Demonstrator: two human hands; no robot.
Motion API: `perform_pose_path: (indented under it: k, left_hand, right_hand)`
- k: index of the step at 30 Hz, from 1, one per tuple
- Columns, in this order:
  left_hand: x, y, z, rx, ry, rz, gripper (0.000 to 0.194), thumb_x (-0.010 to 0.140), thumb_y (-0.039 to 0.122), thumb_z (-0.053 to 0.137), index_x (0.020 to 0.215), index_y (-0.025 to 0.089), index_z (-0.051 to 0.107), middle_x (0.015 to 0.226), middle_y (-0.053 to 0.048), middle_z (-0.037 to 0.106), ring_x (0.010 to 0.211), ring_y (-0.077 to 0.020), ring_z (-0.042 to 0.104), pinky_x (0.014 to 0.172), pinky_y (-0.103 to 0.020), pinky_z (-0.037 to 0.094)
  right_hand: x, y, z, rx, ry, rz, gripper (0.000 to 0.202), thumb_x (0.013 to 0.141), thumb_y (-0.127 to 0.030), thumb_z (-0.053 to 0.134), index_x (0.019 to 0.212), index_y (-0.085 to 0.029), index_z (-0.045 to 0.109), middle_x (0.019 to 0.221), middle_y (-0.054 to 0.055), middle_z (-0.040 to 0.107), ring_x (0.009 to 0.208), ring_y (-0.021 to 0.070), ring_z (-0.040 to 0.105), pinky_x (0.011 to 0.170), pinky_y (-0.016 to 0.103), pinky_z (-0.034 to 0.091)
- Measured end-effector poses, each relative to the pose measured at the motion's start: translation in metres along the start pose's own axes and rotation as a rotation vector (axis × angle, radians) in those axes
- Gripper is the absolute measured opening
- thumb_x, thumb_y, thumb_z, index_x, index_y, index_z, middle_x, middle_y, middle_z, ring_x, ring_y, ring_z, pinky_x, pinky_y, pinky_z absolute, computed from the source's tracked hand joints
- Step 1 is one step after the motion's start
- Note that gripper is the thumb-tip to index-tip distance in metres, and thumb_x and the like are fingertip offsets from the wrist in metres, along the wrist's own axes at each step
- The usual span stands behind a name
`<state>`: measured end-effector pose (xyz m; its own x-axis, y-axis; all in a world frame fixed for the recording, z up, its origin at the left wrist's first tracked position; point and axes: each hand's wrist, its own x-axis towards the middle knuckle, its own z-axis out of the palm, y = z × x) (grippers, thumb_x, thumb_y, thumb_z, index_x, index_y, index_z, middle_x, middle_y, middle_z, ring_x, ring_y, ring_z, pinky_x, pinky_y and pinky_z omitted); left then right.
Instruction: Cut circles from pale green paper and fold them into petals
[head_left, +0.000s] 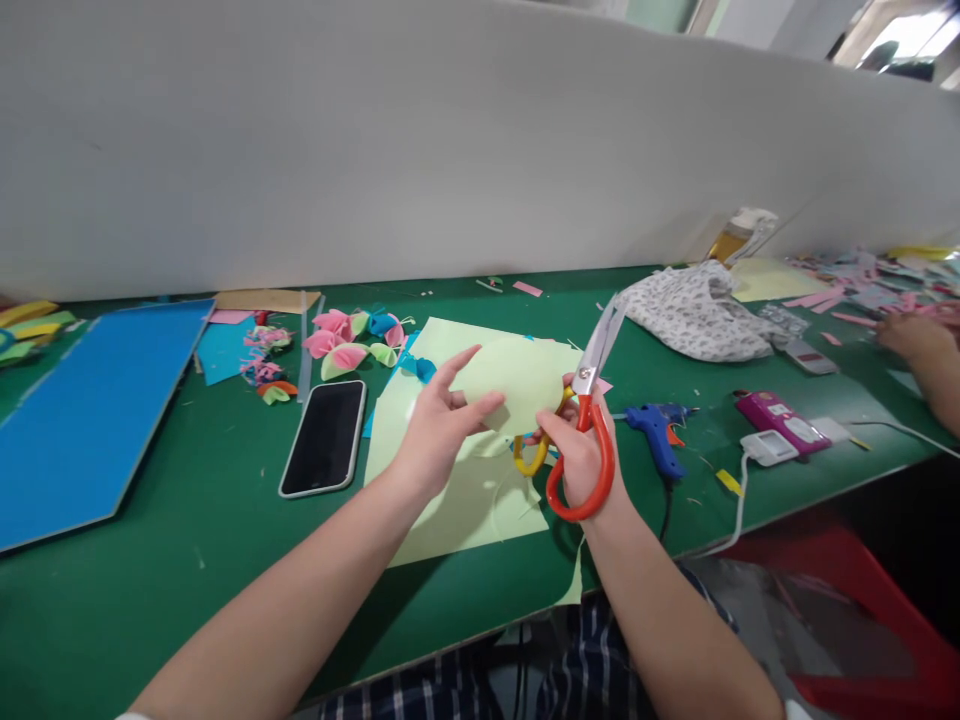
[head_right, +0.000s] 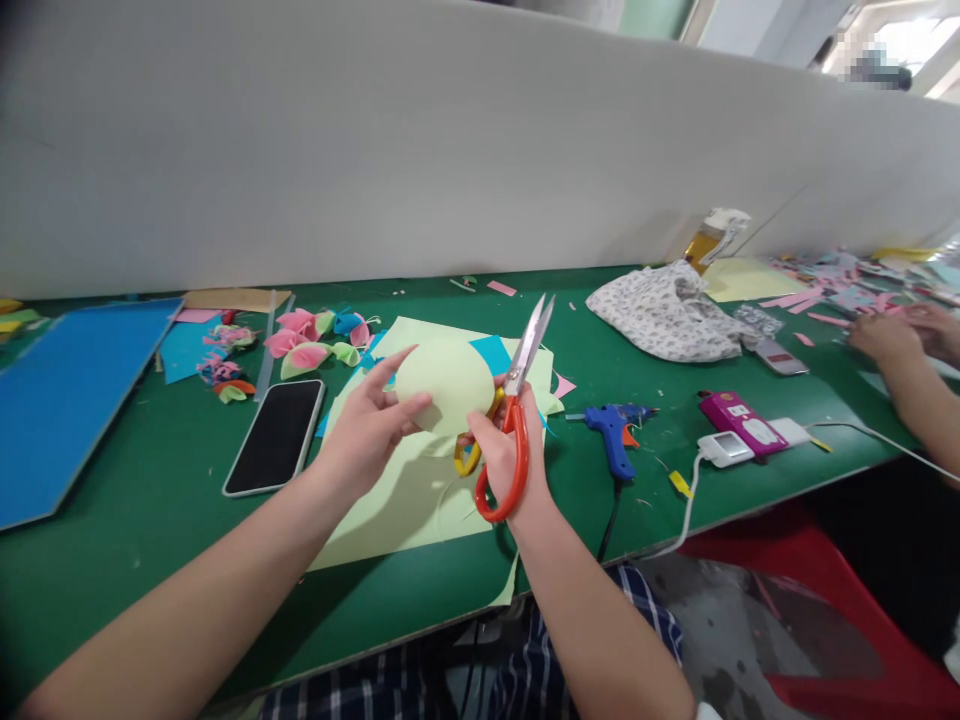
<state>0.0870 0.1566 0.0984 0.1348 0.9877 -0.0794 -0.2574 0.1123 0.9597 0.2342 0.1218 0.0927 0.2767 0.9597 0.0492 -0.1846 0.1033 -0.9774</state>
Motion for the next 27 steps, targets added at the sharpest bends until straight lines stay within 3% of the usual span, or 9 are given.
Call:
perform_pose_path:
  k: [4,7,10,13,16,20,24,27]
  left_hand:
    - [-0.002,-0.005,0.004,-0.034,-0.004,0.051,0.054,0.068,0.034,0.085,0.114,0.017,0.063,0.099,-0.005,0.074,0.084,-0.0183,0.070,0.071,-0.027,0.057]
    - [0.000,0.002,-0.003,0.120,-0.019,0.124,0.051,0.070,0.032,0.084,0.115,0.019,0.064,0.102,-0.004,0.074,0.089,-0.0201,0.070,0.070,-0.026,0.058]
    - [0.001,0.009,-0.008,0.279,-0.137,0.089,0.052,0.071,0.031,0.083,0.119,0.022,0.064,0.103,-0.004,0.074,0.087,-0.0211,0.070,0.068,-0.028,0.058]
    - [0.001,0.010,-0.008,0.242,-0.167,0.054,0.045,0.072,0.035,0.082,0.113,0.021,0.067,0.098,-0.004,0.076,0.082,-0.0208,0.072,0.067,-0.029,0.059]
    - [0.000,0.010,-0.007,0.123,-0.113,0.051,0.042,0.072,0.036,0.082,0.108,0.019,0.069,0.092,-0.004,0.077,0.078,-0.0202,0.072,0.066,-0.028,0.060]
    - [-0.001,0.015,-0.010,0.062,-0.004,0.154,0.043,0.072,0.032,0.083,0.110,0.018,0.069,0.095,-0.004,0.077,0.078,-0.0200,0.073,0.066,-0.028,0.060]
    - [-0.004,0.025,-0.012,0.070,0.114,0.284,0.041,0.075,0.033,0.080,0.112,0.018,0.068,0.101,-0.006,0.077,0.085,-0.0210,0.074,0.071,-0.029,0.061]
    - [-0.007,0.028,-0.011,0.059,0.175,0.338,0.036,0.076,0.032,0.080,0.108,0.019,0.068,0.103,-0.005,0.076,0.089,-0.0202,0.073,0.076,-0.029,0.060]
  right_hand:
    - [-0.002,0.003,0.002,0.010,-0.060,-0.003,0.035,0.072,-0.028,0.070,0.098,-0.025,0.048,0.071,-0.008,0.062,0.052,0.0112,0.060,0.055,0.030,0.058]
    - [0.000,0.004,-0.003,-0.019,-0.074,-0.039,0.032,0.074,-0.029,0.071,0.099,-0.025,0.051,0.073,-0.007,0.061,0.054,0.0109,0.060,0.054,0.027,0.055]
    - [0.002,0.004,-0.009,-0.055,0.002,-0.128,0.033,0.073,-0.024,0.071,0.101,-0.026,0.054,0.074,-0.007,0.058,0.060,0.0101,0.057,0.056,0.024,0.051]
    - [0.003,0.003,-0.010,-0.077,0.009,-0.135,0.033,0.072,-0.021,0.069,0.100,-0.026,0.054,0.074,-0.007,0.057,0.062,0.0107,0.056,0.058,0.025,0.050]
    - [0.001,0.001,-0.007,-0.078,-0.059,-0.070,0.033,0.073,-0.026,0.070,0.099,-0.026,0.050,0.077,-0.005,0.059,0.064,0.0127,0.058,0.059,0.027,0.052]
    - [-0.004,0.000,-0.005,-0.127,-0.203,-0.047,0.043,0.076,-0.048,0.073,0.103,-0.026,0.048,0.074,-0.005,0.055,0.061,0.0140,0.056,0.057,0.030,0.050]
    - [-0.009,0.005,-0.006,-0.188,-0.298,-0.083,0.067,0.071,-0.072,0.069,0.117,-0.028,0.049,0.092,0.000,0.057,0.069,0.0152,0.052,0.066,0.035,0.049]
    - [-0.011,0.011,-0.008,-0.244,-0.331,-0.088,0.075,0.068,-0.080,0.064,0.122,-0.030,0.048,0.099,0.003,0.056,0.073,0.0173,0.051,0.069,0.037,0.048]
